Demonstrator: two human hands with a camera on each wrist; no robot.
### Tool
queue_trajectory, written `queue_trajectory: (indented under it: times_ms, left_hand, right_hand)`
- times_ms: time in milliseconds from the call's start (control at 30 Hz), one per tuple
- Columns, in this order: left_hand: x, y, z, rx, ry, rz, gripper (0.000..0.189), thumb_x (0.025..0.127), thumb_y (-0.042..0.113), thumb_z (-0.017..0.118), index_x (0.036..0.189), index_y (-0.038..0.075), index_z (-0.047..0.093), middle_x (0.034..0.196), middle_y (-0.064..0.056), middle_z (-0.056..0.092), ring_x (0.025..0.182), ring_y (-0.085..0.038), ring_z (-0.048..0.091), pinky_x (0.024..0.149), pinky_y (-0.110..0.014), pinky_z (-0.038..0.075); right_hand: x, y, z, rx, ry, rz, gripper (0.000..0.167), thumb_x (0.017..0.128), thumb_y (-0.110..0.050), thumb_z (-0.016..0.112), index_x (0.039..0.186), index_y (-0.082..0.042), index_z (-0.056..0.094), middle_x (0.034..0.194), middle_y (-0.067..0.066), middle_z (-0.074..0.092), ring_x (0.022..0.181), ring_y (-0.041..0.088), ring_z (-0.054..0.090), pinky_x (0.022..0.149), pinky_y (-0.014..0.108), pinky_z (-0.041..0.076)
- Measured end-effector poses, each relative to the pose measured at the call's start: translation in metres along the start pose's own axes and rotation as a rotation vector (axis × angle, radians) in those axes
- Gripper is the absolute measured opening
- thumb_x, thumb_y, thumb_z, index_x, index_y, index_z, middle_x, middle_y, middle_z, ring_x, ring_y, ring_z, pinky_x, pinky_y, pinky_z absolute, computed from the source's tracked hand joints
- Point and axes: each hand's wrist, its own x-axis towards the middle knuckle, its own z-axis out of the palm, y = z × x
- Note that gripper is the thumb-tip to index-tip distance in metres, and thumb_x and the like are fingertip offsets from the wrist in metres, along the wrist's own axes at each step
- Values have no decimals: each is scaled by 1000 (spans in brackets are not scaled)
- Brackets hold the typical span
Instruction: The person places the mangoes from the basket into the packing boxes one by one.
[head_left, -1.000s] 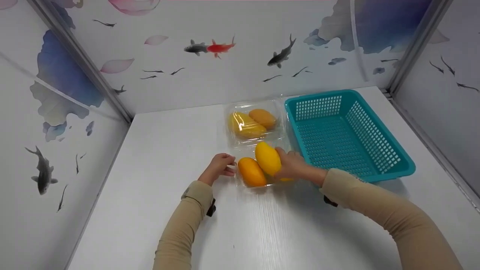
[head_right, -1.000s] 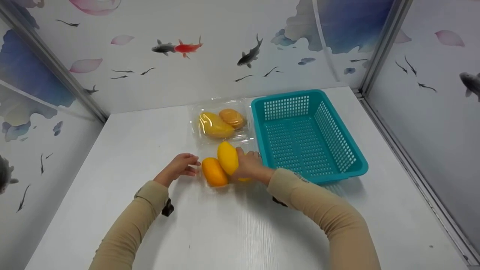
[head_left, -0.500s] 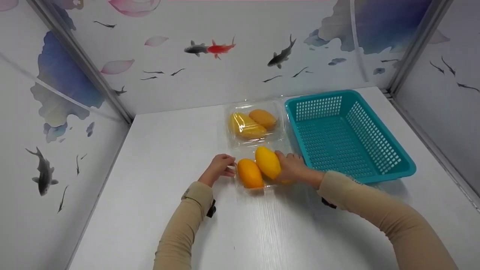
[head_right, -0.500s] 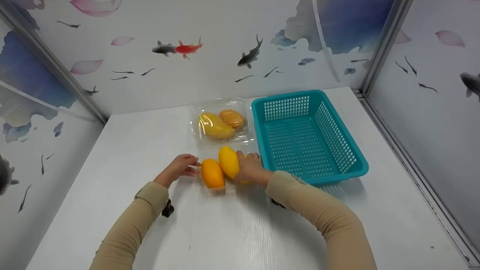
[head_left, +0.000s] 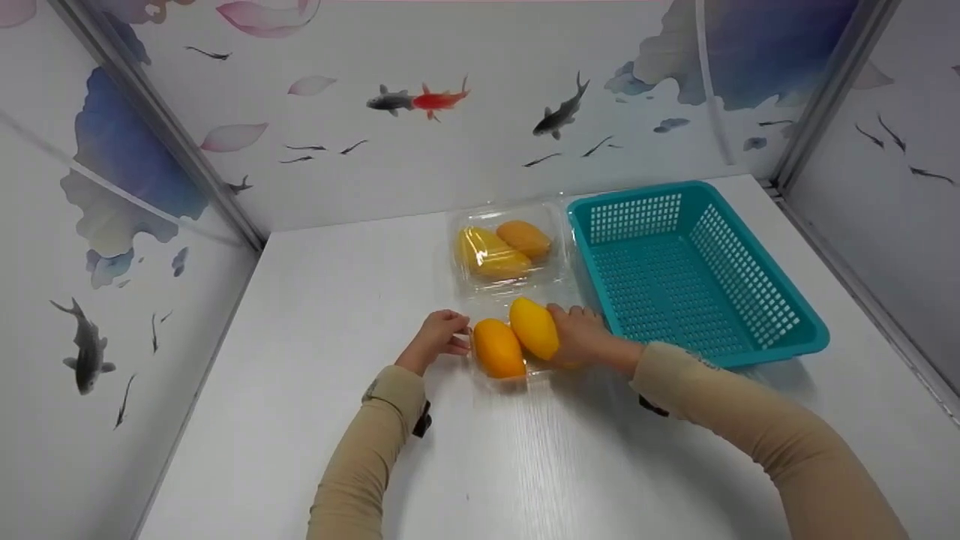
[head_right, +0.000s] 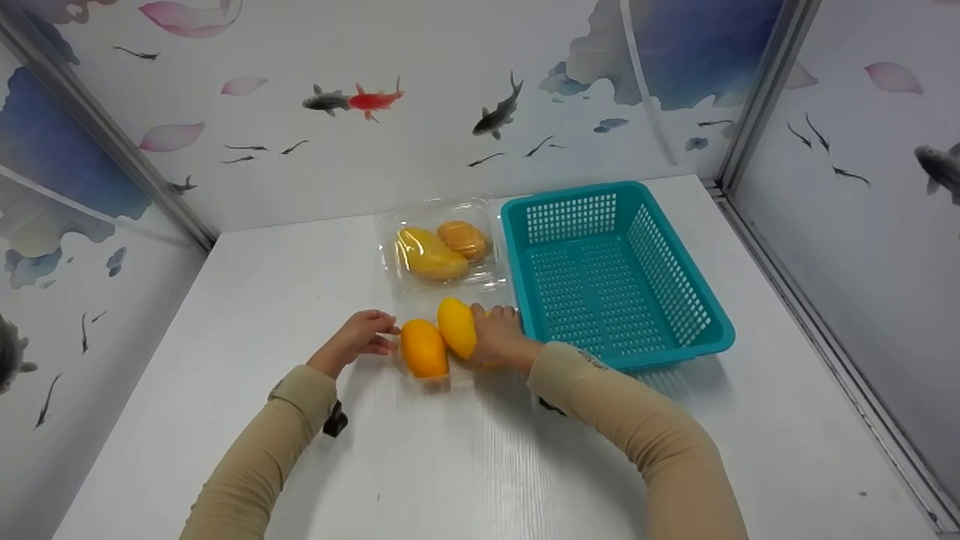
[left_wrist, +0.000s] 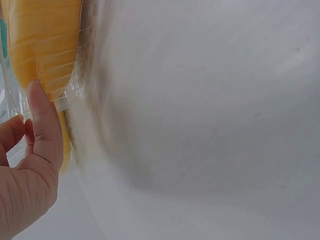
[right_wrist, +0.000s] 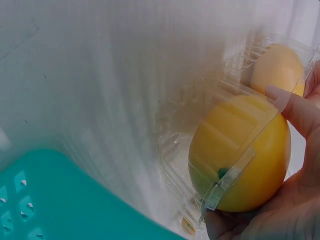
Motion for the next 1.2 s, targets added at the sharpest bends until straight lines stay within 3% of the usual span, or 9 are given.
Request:
queue_trajectory:
  times_ms: [400,533,767,1000,1200]
  left_hand:
    - [1,-2,0,-2,-6,-15,33,94,20,50,117,-4,49,95,-13,57,61,-15,58,60,-26,54]
    - [0,-2,0,1,-7,-19,33,94,20,50,117,-4,49,95,-12,57,62,-15,58,61,-26,54]
    - [-1,-2,-1,12,-4,13,22,94,19,50,104,-1,51,91,-11,58,51,-12,52,53,-24,53]
    - [1,1,0,65,30,3,22,93,21,52,105,1,53,92,-9,58,54,-13,49,57,-23,53]
    - [-1,1,-1,104,52,12,21,92,20,52,103,2,54,91,-9,58,56,-13,47,56,-22,52]
  right_hand:
    - [2,-1,1,33,-61,19,89,79,-22,71,145,-6,13,137,26,30,120,39,34,105,53,27]
    - [1,-1,2,33,-68,14,90,80,-22,69,145,-5,10,142,27,24,126,42,29,106,54,23]
    - [-1,-2,-1,48,-36,-5,87,82,-38,65,143,-1,15,141,28,25,127,45,26,105,56,24]
    - [3,0,-3,202,73,67,79,87,-35,60,144,-4,16,149,24,9,134,43,8,108,57,13]
    - [3,3,0,294,75,113,79,90,-32,55,145,-1,7,148,28,-3,135,45,2,109,56,9]
